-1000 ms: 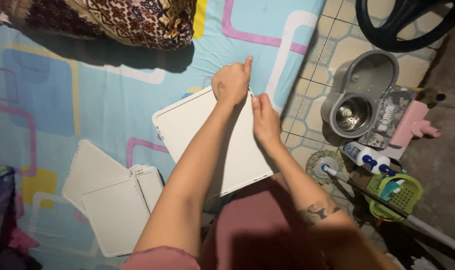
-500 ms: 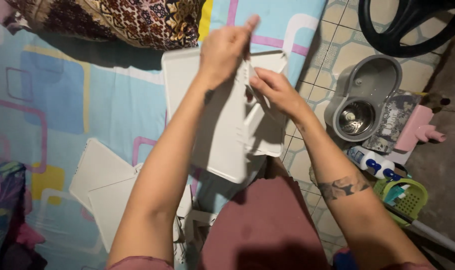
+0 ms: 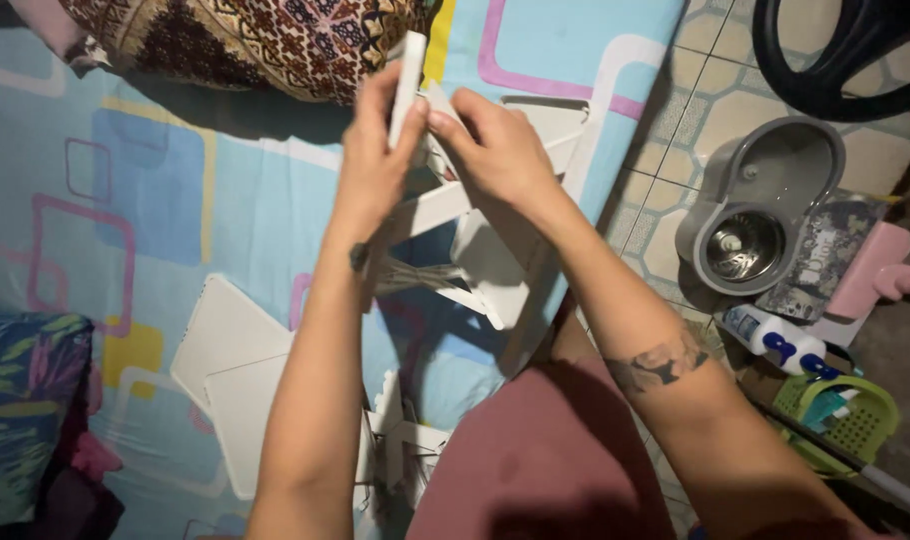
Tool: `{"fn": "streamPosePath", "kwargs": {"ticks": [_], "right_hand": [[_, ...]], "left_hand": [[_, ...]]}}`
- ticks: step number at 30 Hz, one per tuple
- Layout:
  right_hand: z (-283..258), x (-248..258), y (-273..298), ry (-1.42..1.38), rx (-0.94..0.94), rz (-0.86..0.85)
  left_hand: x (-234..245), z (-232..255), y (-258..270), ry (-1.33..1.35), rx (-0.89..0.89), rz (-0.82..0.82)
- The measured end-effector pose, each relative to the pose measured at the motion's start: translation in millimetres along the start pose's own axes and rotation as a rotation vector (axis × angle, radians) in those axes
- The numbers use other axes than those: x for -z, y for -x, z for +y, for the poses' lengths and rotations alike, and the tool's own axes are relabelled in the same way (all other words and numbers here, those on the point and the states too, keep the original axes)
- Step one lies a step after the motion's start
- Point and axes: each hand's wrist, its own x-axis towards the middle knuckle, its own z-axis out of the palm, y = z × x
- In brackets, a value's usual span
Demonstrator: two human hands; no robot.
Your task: Assembling a white plastic folding shelf or stand on a bed.
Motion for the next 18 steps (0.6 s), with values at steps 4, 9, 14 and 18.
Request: {"fn": "streamPosePath", "kwargs": {"ticks": [4,9,14,18], "right_hand": [[-16.2,-7.6,-8.5,-0.012,0.025,0.021],[-44.3,-7.0,-13.1,-0.122,-0.161,-0.027],[-32.7,-33.4,-22.9,-0.018,-0.067,0.051],[-34.3,-38.6,-27.7,-0.011,-0.06,0.045]], "left_hand": [[20.4,-5.0,1.7,-0.029,0.004,-0.007],[29.1,-2.8,9.2,-0.224,-0.095,0.077],[34.1,-7.3,12.5,-0.215,-0.088,0.143],[40.3,-14.3,10.8,-0.281,-0.063,0.164]]}}
